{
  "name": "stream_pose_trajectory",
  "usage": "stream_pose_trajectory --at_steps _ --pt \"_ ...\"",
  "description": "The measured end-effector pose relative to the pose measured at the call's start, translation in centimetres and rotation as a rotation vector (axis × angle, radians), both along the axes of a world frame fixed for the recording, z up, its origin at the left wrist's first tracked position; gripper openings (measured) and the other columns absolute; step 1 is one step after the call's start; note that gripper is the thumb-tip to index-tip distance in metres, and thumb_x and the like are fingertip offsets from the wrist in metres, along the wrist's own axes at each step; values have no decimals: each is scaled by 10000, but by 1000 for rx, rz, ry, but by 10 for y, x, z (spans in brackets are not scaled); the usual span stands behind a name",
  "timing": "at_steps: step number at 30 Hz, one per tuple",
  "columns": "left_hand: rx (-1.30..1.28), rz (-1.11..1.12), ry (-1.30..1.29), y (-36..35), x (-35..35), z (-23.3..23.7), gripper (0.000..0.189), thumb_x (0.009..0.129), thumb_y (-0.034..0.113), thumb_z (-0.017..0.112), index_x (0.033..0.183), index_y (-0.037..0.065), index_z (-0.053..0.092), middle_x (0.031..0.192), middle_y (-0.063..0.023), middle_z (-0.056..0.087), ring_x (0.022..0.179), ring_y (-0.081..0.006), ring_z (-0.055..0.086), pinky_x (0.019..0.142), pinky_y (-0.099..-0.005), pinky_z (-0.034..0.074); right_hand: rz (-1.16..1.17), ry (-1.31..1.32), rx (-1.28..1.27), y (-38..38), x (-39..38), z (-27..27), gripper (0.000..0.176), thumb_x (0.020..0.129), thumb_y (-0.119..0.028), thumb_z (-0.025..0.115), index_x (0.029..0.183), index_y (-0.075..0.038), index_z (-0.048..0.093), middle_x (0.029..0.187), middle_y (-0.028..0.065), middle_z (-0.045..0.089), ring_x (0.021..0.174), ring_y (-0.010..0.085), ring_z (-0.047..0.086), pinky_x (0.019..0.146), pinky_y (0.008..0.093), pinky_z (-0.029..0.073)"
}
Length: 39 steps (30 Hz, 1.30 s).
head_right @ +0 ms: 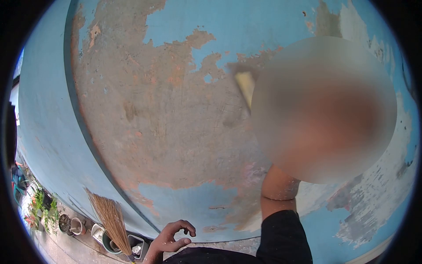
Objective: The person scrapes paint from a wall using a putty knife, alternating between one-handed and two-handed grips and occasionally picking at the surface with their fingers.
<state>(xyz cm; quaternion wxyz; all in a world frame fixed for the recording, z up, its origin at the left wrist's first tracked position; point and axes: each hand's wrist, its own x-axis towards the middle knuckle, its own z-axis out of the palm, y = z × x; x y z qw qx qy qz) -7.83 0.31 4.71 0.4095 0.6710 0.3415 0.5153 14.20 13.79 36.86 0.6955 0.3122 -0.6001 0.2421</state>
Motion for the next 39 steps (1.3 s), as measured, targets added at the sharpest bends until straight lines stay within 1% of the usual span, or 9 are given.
stream_pose_trajectory --at_steps 17,20,23,25,31,32,33,35,39 --pt "-4 -14 5 -3 9 6 318 861 254 698 1058 23 599 964 -91 662 896 -202 621 805 -329 469 69 -51 31 4 -12 -9 406 1033 -295 443 666 -167 328 571 -36 318 447 70 266 446 262 258" --pt "16 -22 29 -4 11 6 321 862 259 697 1057 24 598 965 -91 662 894 -203 621 803 -329 469 -68 -84 -257 9 -45 -21 411 1027 -289 453 651 -168 338 550 -39 296 437 70 256 435 265 251" --pt "36 8 18 -3 8 1 337 874 299 685 1047 24 594 960 -86 658 900 -205 618 797 -330 466 114 70 -17 -4 -8 -13 390 1026 -296 448 682 -150 336 549 -33 297 436 82 261 437 261 253" --pt "6 21 1 -6 8 -1 330 872 292 684 1043 24 598 963 -82 658 900 -200 614 799 -331 464 -149 119 -146 10 -20 -19 386 1027 -305 450 689 -148 347 557 -33 306 435 79 257 432 259 252" --pt "-17 -11 7 -1 11 3 330 863 296 682 1033 25 603 965 -83 658 899 -200 611 802 -332 460 132 58 4 5 -1 -12 385 1037 -287 406 691 -132 337 576 -25 336 440 89 254 444 249 258" --pt "-18 -11 28 -2 13 2 332 863 298 682 1035 26 603 966 -84 659 903 -200 614 803 -332 461 -285 129 -196 25 -19 -18 397 1041 -306 389 686 -135 342 575 -25 337 441 87 264 437 252 257" --pt "-27 -19 27 -3 15 3 332 863 298 682 1035 26 603 966 -84 659 903 -200 614 803 -332 461 -293 127 -205 28 -19 -24 397 1041 -306 389 686 -135 342 575 -25 337 441 87 264 437 252 257" --pt "11 -72 24 0 16 10 317 853 237 711 1061 24 603 972 -92 666 902 -200 622 797 -321 467 -1 -146 -94 31 -19 -23 407 1053 -329 348 693 -139 349 577 -24 354 444 100 277 427 285 271" --pt "7 -33 18 3 14 7 325 865 275 693 1049 23 601 966 -90 661 899 -203 620 805 -327 468 52 71 -184 14 -1 -15 423 1040 -323 414 658 -173 311 561 -46 287 443 64 266 433 253 261"
